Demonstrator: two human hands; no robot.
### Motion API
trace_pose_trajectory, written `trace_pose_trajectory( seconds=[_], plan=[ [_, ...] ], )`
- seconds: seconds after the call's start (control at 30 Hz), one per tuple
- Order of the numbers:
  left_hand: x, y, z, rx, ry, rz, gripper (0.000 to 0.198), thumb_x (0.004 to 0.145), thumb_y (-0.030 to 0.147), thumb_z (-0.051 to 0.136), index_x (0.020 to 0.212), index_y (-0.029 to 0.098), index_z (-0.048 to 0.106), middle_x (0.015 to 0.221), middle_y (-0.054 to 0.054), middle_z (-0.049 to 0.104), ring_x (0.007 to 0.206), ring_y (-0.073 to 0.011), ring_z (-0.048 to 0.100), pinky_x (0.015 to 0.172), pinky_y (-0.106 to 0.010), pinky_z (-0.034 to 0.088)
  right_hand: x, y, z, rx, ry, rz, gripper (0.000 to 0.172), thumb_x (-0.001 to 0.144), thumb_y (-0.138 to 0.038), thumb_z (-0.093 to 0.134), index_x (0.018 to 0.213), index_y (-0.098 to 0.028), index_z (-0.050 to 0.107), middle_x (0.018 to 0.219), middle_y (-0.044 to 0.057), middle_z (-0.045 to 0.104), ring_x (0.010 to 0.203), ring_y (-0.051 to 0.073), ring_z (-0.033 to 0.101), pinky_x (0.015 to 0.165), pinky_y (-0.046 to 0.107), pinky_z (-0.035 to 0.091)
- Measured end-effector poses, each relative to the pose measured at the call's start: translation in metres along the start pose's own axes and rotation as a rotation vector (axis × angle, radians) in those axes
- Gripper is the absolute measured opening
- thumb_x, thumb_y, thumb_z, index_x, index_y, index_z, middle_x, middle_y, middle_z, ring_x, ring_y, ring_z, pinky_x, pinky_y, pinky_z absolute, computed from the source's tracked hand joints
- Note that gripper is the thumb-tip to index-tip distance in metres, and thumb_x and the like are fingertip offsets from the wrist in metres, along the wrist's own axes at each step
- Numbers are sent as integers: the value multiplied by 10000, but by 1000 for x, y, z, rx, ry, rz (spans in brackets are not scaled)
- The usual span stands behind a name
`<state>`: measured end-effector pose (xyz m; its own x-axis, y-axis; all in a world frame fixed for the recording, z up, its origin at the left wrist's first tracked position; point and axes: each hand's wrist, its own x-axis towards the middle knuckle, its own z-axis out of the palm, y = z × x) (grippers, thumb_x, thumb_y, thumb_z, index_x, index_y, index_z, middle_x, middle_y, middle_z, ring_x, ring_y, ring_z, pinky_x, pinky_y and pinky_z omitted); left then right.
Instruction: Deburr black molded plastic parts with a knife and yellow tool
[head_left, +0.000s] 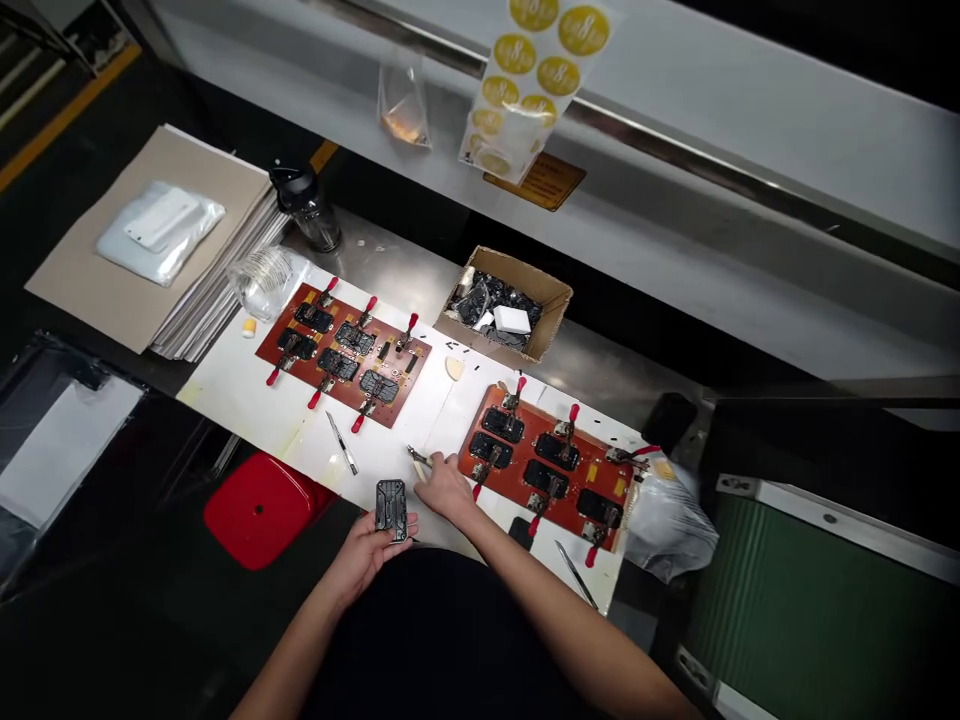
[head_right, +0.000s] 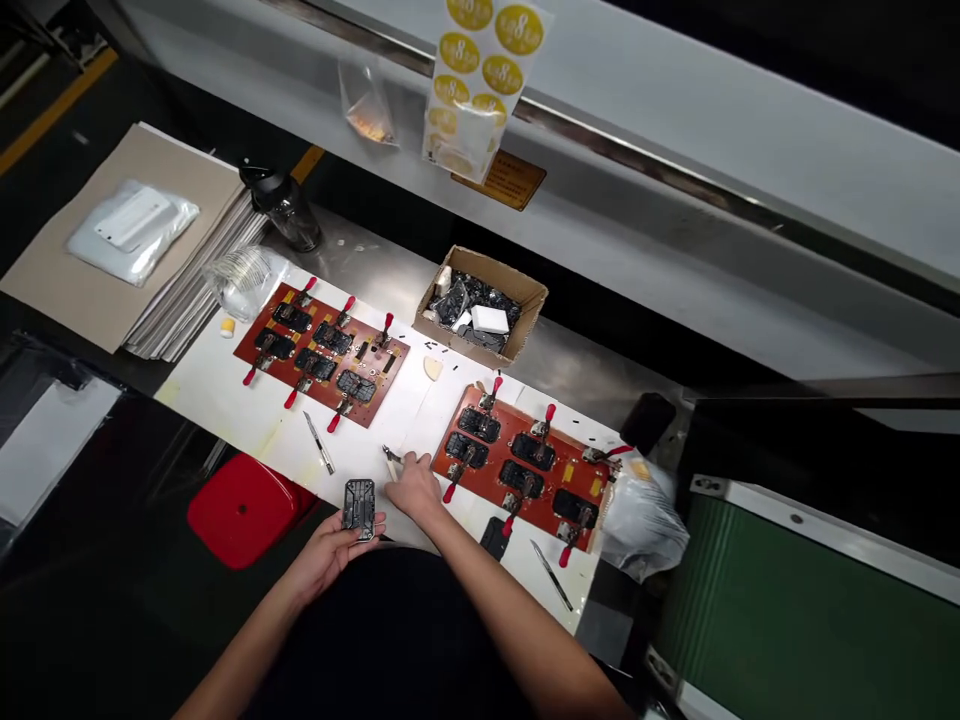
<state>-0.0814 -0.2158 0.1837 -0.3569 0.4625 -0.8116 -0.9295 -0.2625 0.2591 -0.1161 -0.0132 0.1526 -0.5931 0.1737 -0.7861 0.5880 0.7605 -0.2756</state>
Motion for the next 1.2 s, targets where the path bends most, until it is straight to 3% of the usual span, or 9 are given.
trace_pose_trajectory(
  seconds=[0.13,0.27,0.43,0.6,0.7,0.93,1.2],
  plan=[
    [-6,-13,9,8,-65,-26,426,784,92,728,1202,102,649,1263,-196,699,1219,-340,648,1154,-544,402,-60,42,-46,106,-65,-302,603,904,-286,564,1485,-243,407,1327,89,578,1049,205,626,891,295,486],
    [-16,-37,33,58,-179,-51,483,772,64,711,1247,114,639,1296,-183,683,1252,-348,623,1137,-551,418,-126,86,-77,87,-167,-610,603,775,-275,674,1367,-323,574,1156,23,664,1009,220,640,847,257,466],
    [-21,-80,72,171,-297,-102,498,788,45,698,1278,101,630,1270,-194,692,1303,-342,582,1119,-514,436,-180,137,-72,-68,-77,-708,544,725,-383,734,1249,-262,652,1059,70,657,975,275,630,835,317,456],
    [-16,-129,103,265,-349,-139,472,792,22,674,1255,107,643,1290,-183,683,1289,-325,594,1127,-489,433,-218,188,-60,-176,73,-697,674,736,-407,711,1338,-134,576,1149,174,630,1035,351,605,926,432,458],
    [-12,-154,120,305,-373,-167,446,781,1,664,1216,104,660,1293,-174,683,1265,-321,612,1134,-493,431,-238,219,-54,-203,135,-684,701,759,-432,682,1350,-77,552,1165,207,618,1054,374,597,936,470,467],
    [-10,-200,148,334,-424,-259,414,754,-25,651,1154,76,675,1157,-170,740,1151,-316,688,1120,-470,447,-261,280,-55,-236,157,-710,691,758,-494,685,1322,-110,576,1129,168,638,1010,339,618,888,442,503],
    [-5,-221,157,273,-424,-248,382,734,-42,645,1089,94,685,1054,-147,771,1078,-304,725,997,-393,527,-259,293,-75,-326,97,-783,708,771,-535,665,1320,-94,590,1122,172,658,992,344,644,859,436,521]
  ],
)
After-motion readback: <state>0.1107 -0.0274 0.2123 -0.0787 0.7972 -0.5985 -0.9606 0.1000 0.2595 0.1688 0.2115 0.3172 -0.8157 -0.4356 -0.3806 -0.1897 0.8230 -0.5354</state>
